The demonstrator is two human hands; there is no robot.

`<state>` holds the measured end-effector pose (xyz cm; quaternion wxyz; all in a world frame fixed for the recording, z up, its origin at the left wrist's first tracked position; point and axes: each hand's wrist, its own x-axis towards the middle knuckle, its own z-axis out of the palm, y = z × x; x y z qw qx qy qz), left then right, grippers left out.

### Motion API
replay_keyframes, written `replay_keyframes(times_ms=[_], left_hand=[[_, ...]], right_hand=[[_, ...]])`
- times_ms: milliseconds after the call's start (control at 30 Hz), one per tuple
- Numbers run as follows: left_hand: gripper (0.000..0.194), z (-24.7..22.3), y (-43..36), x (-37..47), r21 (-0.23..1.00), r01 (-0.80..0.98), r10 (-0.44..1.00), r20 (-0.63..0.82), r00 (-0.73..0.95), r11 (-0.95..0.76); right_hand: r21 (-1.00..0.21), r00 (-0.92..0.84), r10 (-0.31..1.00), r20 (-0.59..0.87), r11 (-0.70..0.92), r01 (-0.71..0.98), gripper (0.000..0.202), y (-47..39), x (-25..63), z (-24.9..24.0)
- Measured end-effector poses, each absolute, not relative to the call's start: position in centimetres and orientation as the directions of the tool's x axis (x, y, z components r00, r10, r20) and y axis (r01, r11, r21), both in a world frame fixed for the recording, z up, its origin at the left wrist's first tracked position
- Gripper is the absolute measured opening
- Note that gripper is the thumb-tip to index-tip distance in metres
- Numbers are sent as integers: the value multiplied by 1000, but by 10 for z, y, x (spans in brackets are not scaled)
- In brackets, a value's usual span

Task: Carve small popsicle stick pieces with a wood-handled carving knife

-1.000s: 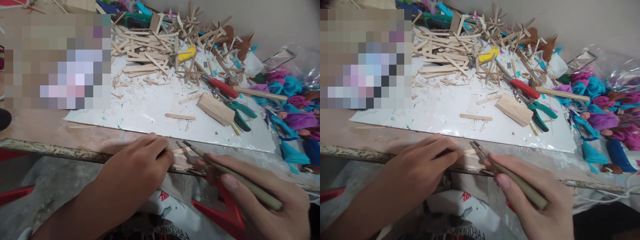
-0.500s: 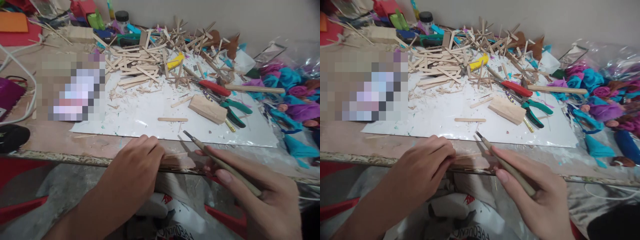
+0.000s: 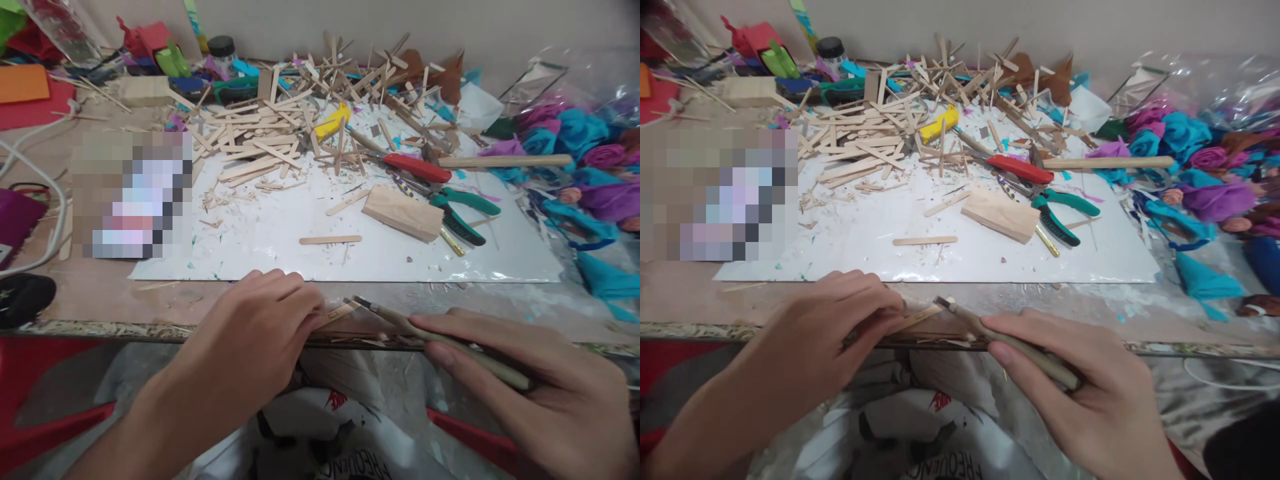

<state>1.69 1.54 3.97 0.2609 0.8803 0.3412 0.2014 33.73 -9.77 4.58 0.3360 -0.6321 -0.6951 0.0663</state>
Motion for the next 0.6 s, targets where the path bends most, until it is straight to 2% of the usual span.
replay_keyframes(times_ms=[100,300,500,600], left_hand=[[38,39,18,10,565,483,670,174,722,-668],[37,33,16,8,499,430,598,247,762,-753],[36,29,17,0,482,363,522,249,816,-798],[37,28,20,-3,494,308,464,230,856,-813]], right_hand=[[-446,-111,911,398,298,844,12,-97,348,46],[-465,-309,885,348,449,763,34,-88,343,53],[-468,-407,868,284,496,731,31,-81,342,59],[-400,-425,872,243,489,775,34,-83,344,63]])
